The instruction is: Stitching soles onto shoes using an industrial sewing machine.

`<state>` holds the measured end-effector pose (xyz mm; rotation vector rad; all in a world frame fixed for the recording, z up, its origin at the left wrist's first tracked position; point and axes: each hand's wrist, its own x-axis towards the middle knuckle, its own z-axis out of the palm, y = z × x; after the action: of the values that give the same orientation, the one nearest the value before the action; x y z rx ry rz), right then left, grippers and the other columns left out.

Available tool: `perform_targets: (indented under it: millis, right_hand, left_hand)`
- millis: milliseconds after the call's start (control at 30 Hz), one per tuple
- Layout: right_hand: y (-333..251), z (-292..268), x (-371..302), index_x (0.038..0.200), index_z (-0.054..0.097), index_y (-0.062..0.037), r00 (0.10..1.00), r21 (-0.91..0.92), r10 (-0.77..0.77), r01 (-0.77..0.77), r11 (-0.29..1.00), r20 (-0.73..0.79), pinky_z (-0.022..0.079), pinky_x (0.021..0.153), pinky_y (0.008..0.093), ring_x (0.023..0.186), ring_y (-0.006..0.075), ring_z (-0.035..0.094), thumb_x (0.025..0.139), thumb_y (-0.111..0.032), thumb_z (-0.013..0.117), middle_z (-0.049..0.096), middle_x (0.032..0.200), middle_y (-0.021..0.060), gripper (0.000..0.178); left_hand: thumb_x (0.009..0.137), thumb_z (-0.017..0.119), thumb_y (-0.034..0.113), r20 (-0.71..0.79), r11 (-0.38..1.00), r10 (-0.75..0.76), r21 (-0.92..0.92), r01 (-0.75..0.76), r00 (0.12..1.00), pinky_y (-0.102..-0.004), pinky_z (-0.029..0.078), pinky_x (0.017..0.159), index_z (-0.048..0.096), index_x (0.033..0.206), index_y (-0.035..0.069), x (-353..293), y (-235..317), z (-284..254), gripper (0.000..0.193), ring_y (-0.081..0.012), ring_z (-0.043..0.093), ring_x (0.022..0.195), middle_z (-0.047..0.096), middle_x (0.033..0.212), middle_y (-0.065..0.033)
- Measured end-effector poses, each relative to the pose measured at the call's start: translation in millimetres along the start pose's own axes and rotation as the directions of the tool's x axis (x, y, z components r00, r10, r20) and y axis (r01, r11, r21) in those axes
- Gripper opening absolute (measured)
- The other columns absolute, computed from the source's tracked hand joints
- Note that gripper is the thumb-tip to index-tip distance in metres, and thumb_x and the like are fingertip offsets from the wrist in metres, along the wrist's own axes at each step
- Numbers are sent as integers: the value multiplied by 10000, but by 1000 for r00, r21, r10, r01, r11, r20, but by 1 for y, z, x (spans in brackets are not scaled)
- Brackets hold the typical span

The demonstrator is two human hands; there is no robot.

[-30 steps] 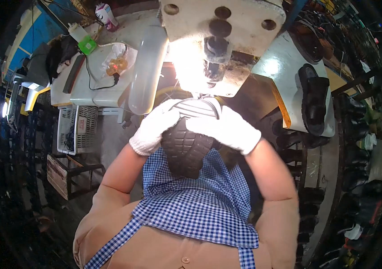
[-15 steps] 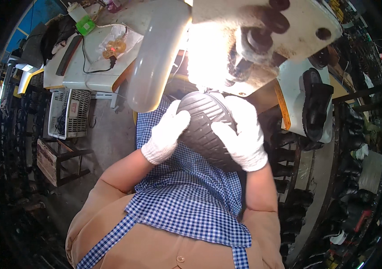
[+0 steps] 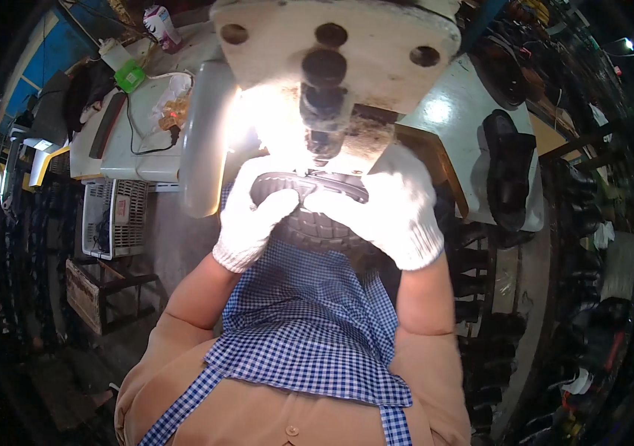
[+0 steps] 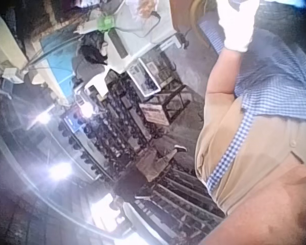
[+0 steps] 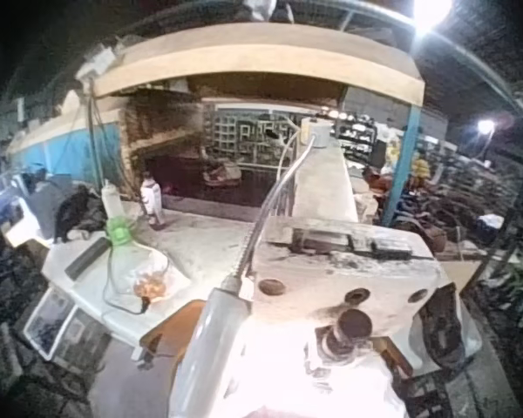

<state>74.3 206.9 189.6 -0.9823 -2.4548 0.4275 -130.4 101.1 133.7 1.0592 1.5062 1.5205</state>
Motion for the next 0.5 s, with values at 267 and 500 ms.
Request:
perform_targets:
  millis: [267, 500]
  right_hand:
    - [41, 46, -36, 1462, 413, 7, 661, 870, 619, 108, 481, -424, 429, 1108, 456, 1288, 321, 519, 896, -418, 698, 507, 1433, 210, 763]
    - [66, 83, -38, 1597, 232, -79, 940, 917, -86, 300, -261, -331, 295, 1210, 537, 1471, 347, 345, 902, -507, 691, 280, 1633, 171, 936]
  left_hand:
    - [1053, 492, 189, -100, 829, 79, -545, -121, 992, -339, 474, 1030, 503, 1383, 58, -7, -33, -10, 355, -183, 569, 1204, 587, 1311, -77]
    - [1040, 542, 178, -202, 616, -231, -787, -18, 952, -397, 521, 1022, 534, 1328, 55, -9, -59, -17, 313, -237, 622, 1149, 617, 1250, -107]
